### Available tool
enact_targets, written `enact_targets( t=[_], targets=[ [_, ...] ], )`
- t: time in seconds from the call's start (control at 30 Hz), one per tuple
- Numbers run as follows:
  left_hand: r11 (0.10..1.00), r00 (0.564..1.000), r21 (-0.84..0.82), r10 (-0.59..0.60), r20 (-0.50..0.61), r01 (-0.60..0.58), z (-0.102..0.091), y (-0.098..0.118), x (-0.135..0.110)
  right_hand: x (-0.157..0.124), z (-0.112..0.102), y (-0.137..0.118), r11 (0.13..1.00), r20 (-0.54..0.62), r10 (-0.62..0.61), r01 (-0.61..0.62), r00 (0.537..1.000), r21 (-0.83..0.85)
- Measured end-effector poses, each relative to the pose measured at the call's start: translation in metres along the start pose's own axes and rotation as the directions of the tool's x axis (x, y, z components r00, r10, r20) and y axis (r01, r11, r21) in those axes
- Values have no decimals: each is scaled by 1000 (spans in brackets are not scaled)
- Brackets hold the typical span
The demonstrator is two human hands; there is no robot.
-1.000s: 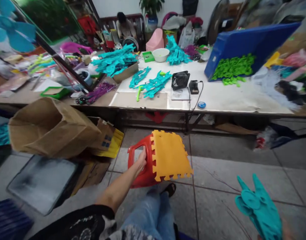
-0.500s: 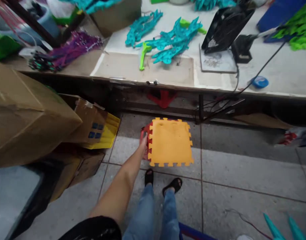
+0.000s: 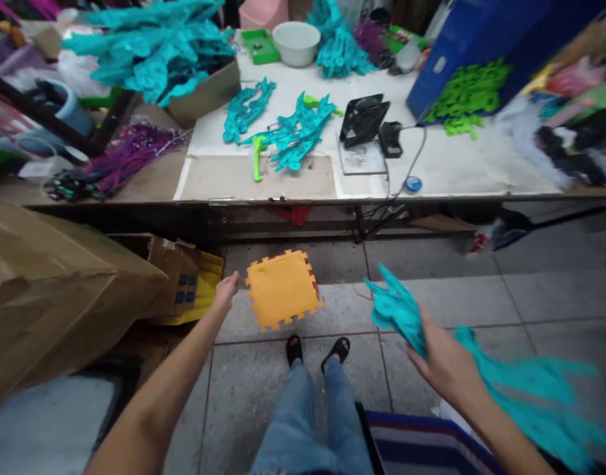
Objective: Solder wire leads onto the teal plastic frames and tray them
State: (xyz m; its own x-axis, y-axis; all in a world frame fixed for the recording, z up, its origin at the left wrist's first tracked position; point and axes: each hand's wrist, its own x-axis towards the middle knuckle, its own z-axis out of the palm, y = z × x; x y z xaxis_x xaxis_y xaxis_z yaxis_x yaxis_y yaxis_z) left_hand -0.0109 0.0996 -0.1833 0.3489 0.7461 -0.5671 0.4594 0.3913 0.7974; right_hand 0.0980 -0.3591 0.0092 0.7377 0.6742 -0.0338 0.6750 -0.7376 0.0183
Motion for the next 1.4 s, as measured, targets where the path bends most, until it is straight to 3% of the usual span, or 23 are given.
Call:
enact_targets(
  t=[0.07, 0.13, 0.2, 0.27, 0.3, 0.37, 0.43, 0.53, 0.63, 0.73, 0.8, 0.9, 1.07, 1.23, 1.4],
  targets=[
    [999, 995, -13, 37, 95, -36, -12, 44, -24, 41, -27, -25, 993, -17, -115, 115, 993, 0],
    [986, 966, -50, 164, 202, -157, -19, 92, -50, 78, -51, -49, 974, -22, -225, 225, 974, -16],
    [927, 876, -107, 374, 306, -359, -23, 141, -79, 109, -74, -71, 941, 11, -336, 336, 942, -37],
    [836, 746, -145, 541, 388, -530, -24, 187, -109, 132, -96, -89, 885, 37, -461, 463, 886, -57],
    [804, 701, -146, 579, 416, -577, -25, 207, -123, 143, -106, -96, 845, 37, -529, 530, 848, -65],
    [792, 663, -127, 576, 478, -597, -26, 236, -147, 164, -127, -105, 742, 18, -667, 666, 745, -71],
    [829, 678, -147, 531, 508, -539, -30, 253, -162, 187, -148, -109, 624, -20, -781, 778, 624, -72],
    [870, 767, -286, 490, 413, -401, -44, 259, -174, 225, -180, -115, 461, -81, -887, 883, 455, -88],
    [786, 854, -453, 512, 96, -420, -65, 253, -183, 270, -207, -125, 339, -106, -939, 932, 327, -131],
    [696, 875, -534, 417, -244, -481, -79, 240, -192, 322, -225, -138, 265, -100, -963, 947, 250, -183],
    [697, 894, -564, 291, -341, -442, -81, 227, -192, 362, -232, -144, 249, -100, -967, 946, 232, -208],
    [706, 927, -622, 136, -350, -339, -71, 209, -176, 431, -239, -144, 264, -86, -964, 935, 251, -235],
    [672, 971, -717, 13, -238, -185, -29, 205, -102, 554, -228, -131, 283, -77, -959, 927, 272, -248],
    [699, 994, -715, -90, -65, 17, 35, 233, -20, 655, -170, -112, 326, 110, -930, 925, 350, -195],
    [713, 975, -668, -196, 102, 213, 82, 246, 17, 724, -101, -98, 416, 285, -859, 904, 425, -94]
  ],
)
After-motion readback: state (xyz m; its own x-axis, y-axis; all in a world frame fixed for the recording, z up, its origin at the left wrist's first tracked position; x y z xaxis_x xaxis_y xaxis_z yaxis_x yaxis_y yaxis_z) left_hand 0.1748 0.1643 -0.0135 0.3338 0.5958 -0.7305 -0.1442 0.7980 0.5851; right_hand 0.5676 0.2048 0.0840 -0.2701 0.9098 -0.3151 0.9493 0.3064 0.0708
